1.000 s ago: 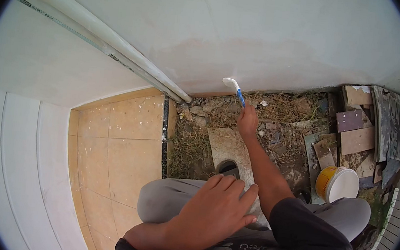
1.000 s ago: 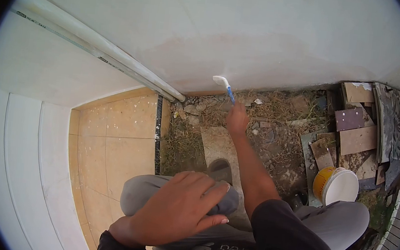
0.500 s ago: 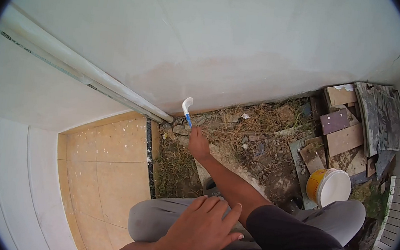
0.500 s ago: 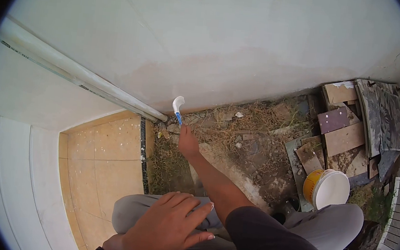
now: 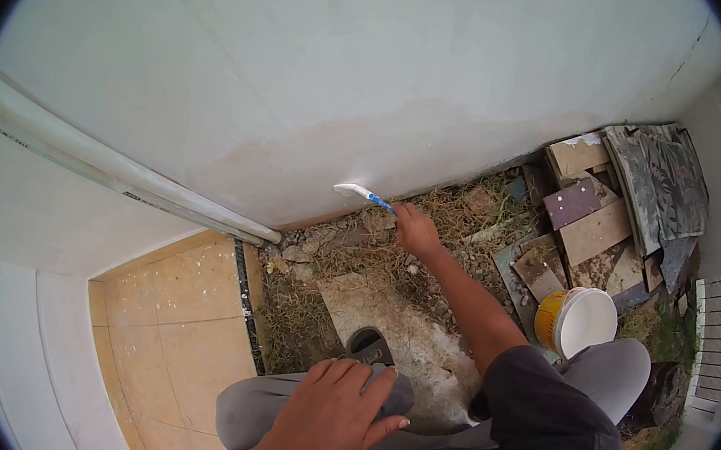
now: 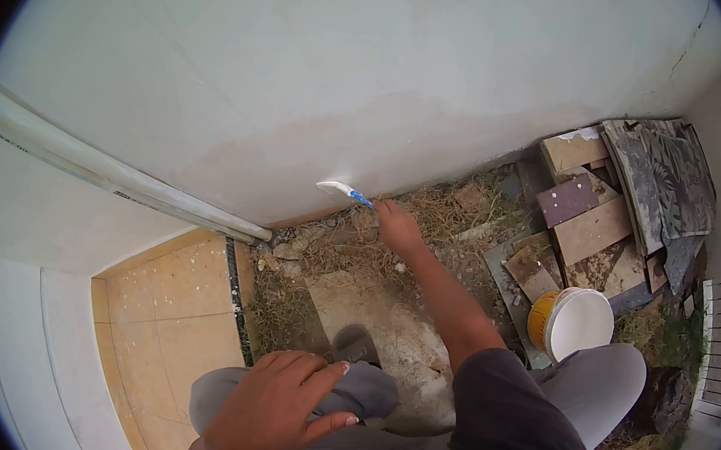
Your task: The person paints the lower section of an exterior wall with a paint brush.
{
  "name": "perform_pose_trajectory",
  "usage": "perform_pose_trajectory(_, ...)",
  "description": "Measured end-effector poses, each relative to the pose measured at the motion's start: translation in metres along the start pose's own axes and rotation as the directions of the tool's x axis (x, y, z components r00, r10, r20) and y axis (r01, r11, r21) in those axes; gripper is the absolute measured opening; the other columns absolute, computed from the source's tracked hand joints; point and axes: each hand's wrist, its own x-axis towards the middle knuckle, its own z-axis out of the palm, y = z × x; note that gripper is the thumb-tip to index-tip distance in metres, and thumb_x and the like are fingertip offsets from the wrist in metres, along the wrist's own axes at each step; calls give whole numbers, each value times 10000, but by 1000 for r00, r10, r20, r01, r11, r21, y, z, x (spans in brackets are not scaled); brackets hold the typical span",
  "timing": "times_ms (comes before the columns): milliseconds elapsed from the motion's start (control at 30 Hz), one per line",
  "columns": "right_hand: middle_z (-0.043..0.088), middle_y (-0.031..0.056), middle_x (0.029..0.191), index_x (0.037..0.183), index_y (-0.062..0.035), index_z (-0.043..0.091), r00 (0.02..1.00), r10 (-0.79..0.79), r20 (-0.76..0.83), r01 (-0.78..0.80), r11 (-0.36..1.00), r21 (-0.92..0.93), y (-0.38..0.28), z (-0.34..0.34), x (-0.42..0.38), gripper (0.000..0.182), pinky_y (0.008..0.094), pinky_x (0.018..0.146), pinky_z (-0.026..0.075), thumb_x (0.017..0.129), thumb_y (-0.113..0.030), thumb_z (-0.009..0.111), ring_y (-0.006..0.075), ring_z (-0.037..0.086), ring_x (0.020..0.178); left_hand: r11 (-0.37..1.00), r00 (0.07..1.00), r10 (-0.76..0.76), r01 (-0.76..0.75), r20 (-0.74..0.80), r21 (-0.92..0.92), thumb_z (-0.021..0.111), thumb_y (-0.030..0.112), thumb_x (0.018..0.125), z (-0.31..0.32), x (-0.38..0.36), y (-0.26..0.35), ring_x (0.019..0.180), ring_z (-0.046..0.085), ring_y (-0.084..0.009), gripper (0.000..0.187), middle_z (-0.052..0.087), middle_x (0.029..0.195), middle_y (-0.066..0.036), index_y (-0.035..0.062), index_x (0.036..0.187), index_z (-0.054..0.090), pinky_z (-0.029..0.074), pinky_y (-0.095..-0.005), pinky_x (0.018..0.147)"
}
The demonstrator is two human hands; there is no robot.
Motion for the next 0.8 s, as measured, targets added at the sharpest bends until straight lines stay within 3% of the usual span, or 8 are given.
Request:
perform_pose_trajectory(67, 583, 174, 1017, 1213, -50, 550, 991, 131, 1, -131, 989, -72, 48, -48, -14, 326, 496, 723, 500, 888, -29, 555, 401, 614, 862, 1000, 1000, -19, 19, -7, -15, 718, 343, 840, 0, -3, 3, 1054, 576, -337, 478, 615, 1157, -174, 35, 1185, 600, 462, -459, 886)
perform_pose_trajectory(200, 606, 196, 1027, 1187, -39, 566, 930, 256, -264, -302, 941, -150, 140, -110, -46, 274, 519, 766, 485, 913, -49, 546, 427, 609, 892, 1000, 998, 19, -20, 62, 15, 636, 450, 903, 2, 8, 12, 1031, 589, -301, 550, 622, 1056, -145, -9, 1203, 594, 447, -406, 914)
perform_pose_trajectory(367, 617, 228, 927, 1094, -5, 576, 642, 439, -629, -603, 795, -61, 199, -151, -58, 189, 518, 754, 465, 915, -56, 542, 450, 598, 894, 996, 995, 59, -65, 86, 65, 622, 449, 913, 9, 13, 19, 1018, 581, -295, 542, 613, 1032, -139, -7, 1204, 595, 439, -399, 914)
perform_pose_trajectory(533, 602, 240, 920, 1101, 21, 562, 740, 282, -610, -388, 921, -45, 144, -134, -28, 194, 506, 750, 453, 936, -68, 513, 457, 580, 860, 989, 991, 132, -133, 26, 58, 661, 389, 883, 12, 21, 32, 927, 569, -279, 443, 583, 901, -123, 6, 1091, 585, 430, -392, 876)
perform_pose_trajectory(600, 581, 247, 949, 1139, 36, 553, 756, 267, -598, -299, 953, 47, 86, -101, -13, 225, 506, 760, 444, 946, -66, 495, 449, 564, 878, 990, 991, 120, -123, 54, 66, 650, 405, 889, 13, 22, 37, 935, 573, -289, 467, 590, 920, -124, 4, 1120, 587, 433, -398, 874)
perform_pose_trajectory(633, 560, 239, 962, 1158, 37, 537, 788, 373, -490, -361, 924, 123, 47, -91, -10, 234, 506, 758, 433, 957, -72, 487, 441, 548, 863, 991, 991, 111, -117, 73, 72, 636, 423, 898, 14, 23, 39, 947, 576, -298, 498, 596, 946, -129, 1, 1158, 591, 436, -403, 873)
perform_pose_trajectory(700, 513, 211, 959, 1218, 35, 490, 815, 298, -497, -203, 950, 238, -16, -56, -9, 268, 481, 714, 430, 974, -75, 473, 423, 535, 807, 990, 990, 107, -114, 94, 81, 624, 440, 905, 15, 25, 42, 959, 580, -308, 529, 604, 969, -134, -2, 1194, 595, 440, -408, 873)
perform_pose_trajectory(800, 524, 199, 961, 1247, 21, 495, 934, 168, -315, -73, 953, 292, -108, -23, -10, 335, 499, 639, 479, 920, -50, 517, 413, 590, 762, 991, 991, 100, -107, 92, 76, 633, 438, 898, 21, 26, 44, 952, 584, -316, 525, 607, 963, -136, 2, 1186, 598, 444, -412, 870)
